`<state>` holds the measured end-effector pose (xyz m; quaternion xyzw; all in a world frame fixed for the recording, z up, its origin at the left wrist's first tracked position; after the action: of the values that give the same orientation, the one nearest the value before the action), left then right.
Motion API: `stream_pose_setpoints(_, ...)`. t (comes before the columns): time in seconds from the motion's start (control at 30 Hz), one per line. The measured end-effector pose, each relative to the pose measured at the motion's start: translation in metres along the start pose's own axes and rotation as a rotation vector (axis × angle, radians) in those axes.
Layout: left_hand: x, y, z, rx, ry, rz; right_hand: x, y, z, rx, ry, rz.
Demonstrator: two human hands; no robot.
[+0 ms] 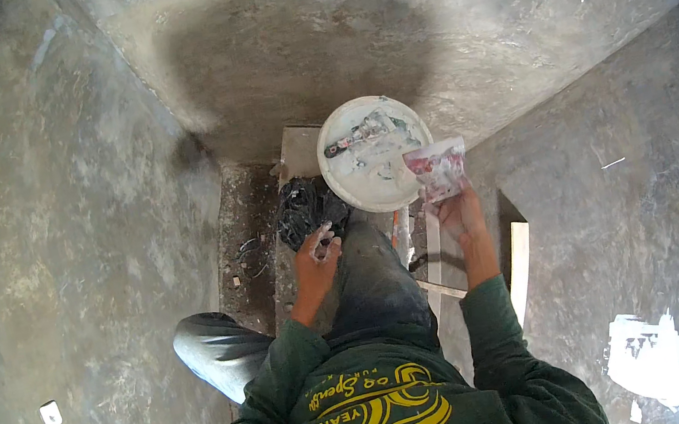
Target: Applying and smoothing plaster on a ceiling and wall joint using a putty knife.
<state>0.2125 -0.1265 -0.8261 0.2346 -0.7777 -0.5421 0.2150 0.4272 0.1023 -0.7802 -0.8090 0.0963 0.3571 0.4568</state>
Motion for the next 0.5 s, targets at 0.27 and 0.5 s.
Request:
stream_pose_setpoints(0.27, 0.019, -0.003, -0.005, -0.023, 0.056, -0.026, 0.044, -0.091, 0.089, 0.18, 0.27, -1.122)
stream_pose_setpoints(0.5, 0.05, -0.006, -0.016, -0.091, 0.186, -0.047, 0.04, -0.025, 0.136, -0.165, 0.087, -1.036)
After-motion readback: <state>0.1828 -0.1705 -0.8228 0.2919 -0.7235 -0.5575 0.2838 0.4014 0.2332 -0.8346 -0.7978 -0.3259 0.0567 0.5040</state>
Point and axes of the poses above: each hand's wrist, its own z-axis towards the middle knuckle, its own x-axis out of the back of the hand, y = z × x, the point moved 10 cm from there along z, towards the middle knuckle, and after that the axes turned 6 degrees about x, right-handed, at the moved point
